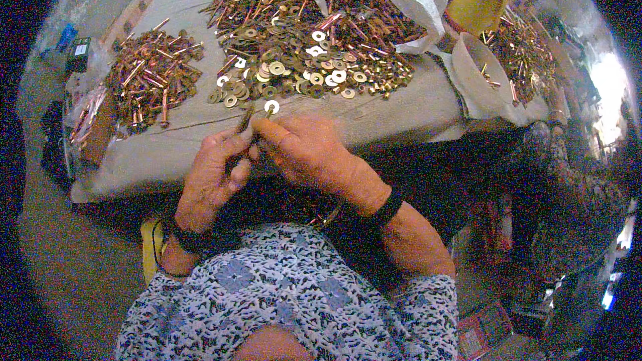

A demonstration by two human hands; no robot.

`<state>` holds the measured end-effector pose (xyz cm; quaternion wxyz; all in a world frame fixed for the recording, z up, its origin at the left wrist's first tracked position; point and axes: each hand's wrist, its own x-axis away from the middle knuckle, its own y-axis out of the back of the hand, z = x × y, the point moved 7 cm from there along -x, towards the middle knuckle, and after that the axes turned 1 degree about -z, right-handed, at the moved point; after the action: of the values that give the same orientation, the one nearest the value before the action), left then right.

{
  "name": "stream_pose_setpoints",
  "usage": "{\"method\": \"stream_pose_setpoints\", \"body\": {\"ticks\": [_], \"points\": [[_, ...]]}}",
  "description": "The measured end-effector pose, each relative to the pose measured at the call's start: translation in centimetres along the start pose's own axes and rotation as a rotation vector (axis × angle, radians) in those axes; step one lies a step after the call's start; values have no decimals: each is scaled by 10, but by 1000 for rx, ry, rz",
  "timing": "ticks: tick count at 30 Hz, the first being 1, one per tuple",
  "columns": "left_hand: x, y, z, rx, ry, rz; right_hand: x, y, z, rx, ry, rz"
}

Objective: Assembling washers and bolts manually on a workbench.

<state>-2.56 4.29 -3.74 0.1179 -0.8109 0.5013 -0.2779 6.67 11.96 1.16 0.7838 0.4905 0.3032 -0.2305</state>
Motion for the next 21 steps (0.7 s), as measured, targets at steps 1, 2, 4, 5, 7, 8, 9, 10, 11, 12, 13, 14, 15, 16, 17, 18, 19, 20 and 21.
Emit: {"method": "stream_pose_setpoints", "body": {"ticks": [1,2,4,5,7,8,9,10,11,12,13,14,15,16,17,18,19,20,21], "points": [[-1,1,-1,-2,-25,-27,-2,6,-6,62,-82,-34],[0,5,-1,-2,-55,-63,-5,12,-14,116,-158,-63],[-1,8,-1,24,-82,-128,-5,34,-36,231,-221,-295],[-5,6,-1,47,-74,-152,2,52,-50,294,-210,-499],[-5,6,-2,31,-82,-132,4,70,-88,437,-510,-440],[-4,4,-3,-8,-93,-73,4,73,-99,550,-560,-349],[-2,2,-5,-46,-104,-15,4,75,-110,661,-609,-255],[0,0,-6,-75,-86,10,5,75,-119,771,-656,-158],[3,-2,-8,-104,-68,33,7,75,-124,763,-649,-158],[4,-5,-8,-134,-49,56,9,73,-128,755,-643,-159],[3,-4,-8,-142,-43,38,10,72,-130,748,-637,-160],[3,-1,-7,-145,-40,16,9,71,-128,718,-622,-181],[3,1,-6,-149,-38,-5,8,71,-124,688,-607,-204],[3,6,-5,-150,-47,-29,8,71,-119,658,-592,-226],[0,10,-2,-151,-56,-50,7,71,-112,598,-538,-257],[-1,14,-1,-152,-64,-71,7,73,-104,537,-483,-287],[-1,14,-3,-169,-81,-80,9,73,-96,475,-428,-316],[1,12,-6,-187,-98,-98,12,69,-95,370,-468,-332],[4,12,-9,-205,-116,-116,15,64,-93,264,-506,-345]]}}
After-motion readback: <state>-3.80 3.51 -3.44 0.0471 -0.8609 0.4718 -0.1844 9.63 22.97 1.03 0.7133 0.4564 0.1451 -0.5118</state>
